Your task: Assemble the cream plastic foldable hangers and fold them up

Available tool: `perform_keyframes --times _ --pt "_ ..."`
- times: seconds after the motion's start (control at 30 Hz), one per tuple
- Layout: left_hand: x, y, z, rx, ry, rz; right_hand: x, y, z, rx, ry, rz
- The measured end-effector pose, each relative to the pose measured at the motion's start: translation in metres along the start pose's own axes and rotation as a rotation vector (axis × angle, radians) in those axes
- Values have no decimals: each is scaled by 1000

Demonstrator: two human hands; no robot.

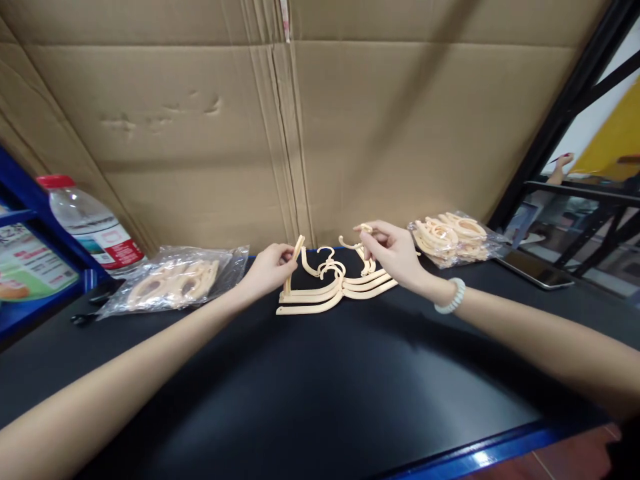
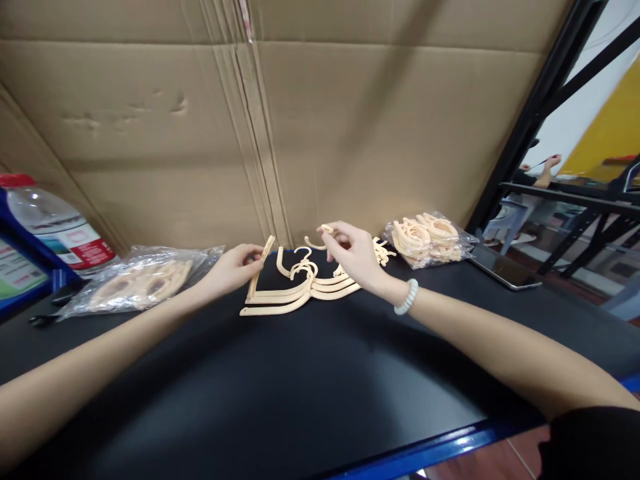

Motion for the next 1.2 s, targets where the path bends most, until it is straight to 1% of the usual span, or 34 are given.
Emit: perform_keyframes --times 0.07,0.2,0.23,0.3,0.4,0.5,0.7,0.83,0.97,1.07,1.2 --pt "22 12 -6 165 11 -29 16 -5 -8 -188 -14 -95" --pt "62 29 -27 435 -14 -52 43 -10 -25 -383 -83 -209" --pt "69 30 -31 586 -13 -44 48 -9 -28 -441 -105 -231" --pt "78 30 -38 769 -13 -23 55 -5 -34 -556 -136 -276" --pt "85 23 -44 898 16 13 62 4 -37 -612 -132 -333" --pt "87 18 -44 963 47 24 66 12 -40 -577 -115 -376" --pt "90 18 -40 988 52 0 70 28 -42 -685 -59 -483" --pt "90 17 -39 1015 73 1 72 33 -43 -658 -79 -517" --pt "89 13 -39 1038 84 33 74 35 -46 -681 -92 -565" --pt "89 13 -38 1043 82 40 75 33 -48 -702 -116 -571" --pt "89 14 -38 1028 74 26 76 26 -54 -757 -190 -588"
Point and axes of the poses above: each hand's wrist, its own x-axis away from the middle knuckle, its own z-axis out of the back of the hand, y = z × x, the point moved 8 cm from there along -x, towards the middle knuckle, and after that the axes turned 7 degrees about -x, right-handed, at the moved point
